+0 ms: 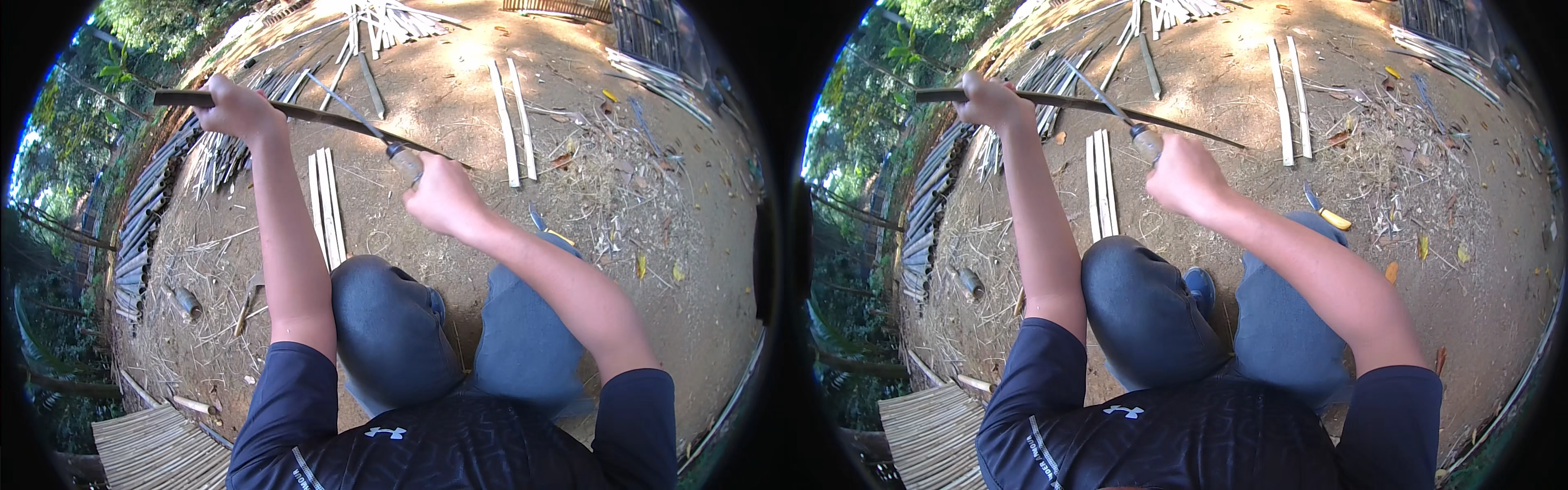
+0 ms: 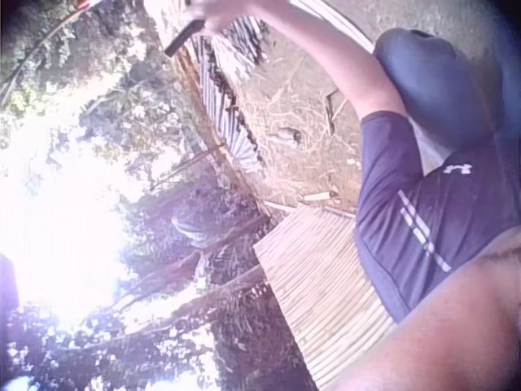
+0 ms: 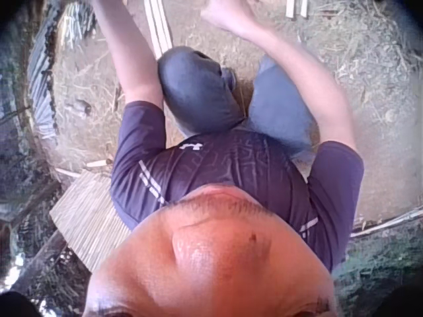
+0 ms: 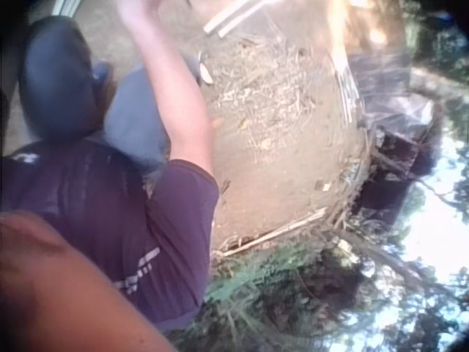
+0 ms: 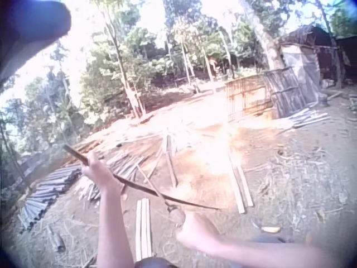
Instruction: The person uses a blade to shave thin strips from a length of bamboo while sitting on the ground, turning the bamboo and handling the blade by hand.
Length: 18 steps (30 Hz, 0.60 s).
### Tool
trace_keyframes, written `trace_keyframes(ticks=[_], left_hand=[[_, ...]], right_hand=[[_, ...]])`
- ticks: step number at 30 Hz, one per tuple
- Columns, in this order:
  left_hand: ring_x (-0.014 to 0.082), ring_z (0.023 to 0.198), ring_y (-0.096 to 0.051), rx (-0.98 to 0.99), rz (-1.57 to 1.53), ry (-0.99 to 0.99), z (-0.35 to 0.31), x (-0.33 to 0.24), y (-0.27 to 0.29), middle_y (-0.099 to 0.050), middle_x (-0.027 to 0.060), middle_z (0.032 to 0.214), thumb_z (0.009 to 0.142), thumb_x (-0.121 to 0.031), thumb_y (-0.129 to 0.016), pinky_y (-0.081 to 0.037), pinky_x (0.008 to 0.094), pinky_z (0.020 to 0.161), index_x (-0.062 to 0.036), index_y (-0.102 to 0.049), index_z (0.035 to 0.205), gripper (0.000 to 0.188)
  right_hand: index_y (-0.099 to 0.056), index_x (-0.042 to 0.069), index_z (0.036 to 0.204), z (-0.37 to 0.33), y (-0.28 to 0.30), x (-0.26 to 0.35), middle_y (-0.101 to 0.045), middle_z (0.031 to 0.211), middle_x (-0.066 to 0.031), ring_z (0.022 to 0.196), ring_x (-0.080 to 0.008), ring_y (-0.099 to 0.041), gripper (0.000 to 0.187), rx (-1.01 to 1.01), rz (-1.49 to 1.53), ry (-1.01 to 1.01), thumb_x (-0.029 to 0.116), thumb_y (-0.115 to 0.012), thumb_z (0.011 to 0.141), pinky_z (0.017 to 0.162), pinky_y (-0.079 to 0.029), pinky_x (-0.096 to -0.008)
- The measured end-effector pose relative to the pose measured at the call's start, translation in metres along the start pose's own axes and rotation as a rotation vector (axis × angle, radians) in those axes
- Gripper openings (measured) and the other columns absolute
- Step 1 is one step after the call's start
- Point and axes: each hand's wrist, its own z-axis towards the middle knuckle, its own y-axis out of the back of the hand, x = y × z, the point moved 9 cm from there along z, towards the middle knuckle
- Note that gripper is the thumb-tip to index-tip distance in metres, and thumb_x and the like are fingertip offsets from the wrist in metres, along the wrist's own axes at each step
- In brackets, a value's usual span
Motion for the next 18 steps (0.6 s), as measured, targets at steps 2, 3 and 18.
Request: trace_keyframes(ticks=[2,3,18], left_hand=[[0.0066,0.044,-0.03,0.018,-0.029,-0.025,0.011,0.009,0.013,-0.034,-0.0013,0.064,0.085,-0.005,-0.045,-0.026,0.0251,0.037,-0.0096,-0.038,0.084,0.009],[0.0067,0.043,-0.028,-0.005,-0.048,-0.041,0.017,0.008,0.023,-0.033,-0.0014,0.062,0.085,-0.004,-0.045,-0.024,0.0252,0.037,-0.0107,-0.036,0.08,0.012],[0.0095,0.041,-0.027,-0.023,-0.058,-0.028,0.04,0.019,0.039,-0.032,-0.0002,0.062,0.085,-0.003,-0.043,-0.022,0.0269,0.038,-0.0108,-0.031,0.079,0.015]], right_hand=[[-0.056,-0.013,0.113,-0.013,-0.01,0.01,-0.066,0.072,-0.0172,0.061,-0.0252,-0.068,0.031,-0.027,-0.092,0.118,0.0,-0.06,0.085,0.053,-0.057,-0.0356],[-0.056,-0.013,0.113,-0.017,-0.015,0.013,-0.067,0.074,-0.0196,0.066,-0.0274,-0.071,0.031,-0.034,-0.17,0.175,-0.001,-0.06,0.085,0.057,-0.059,-0.037],[-0.058,-0.01,0.109,0.024,-0.03,-0.005,-0.067,0.077,-0.0157,0.065,-0.0255,-0.069,0.025,0.079,-0.171,0.024,-0.002,-0.058,0.085,0.058,-0.056,-0.0379]])
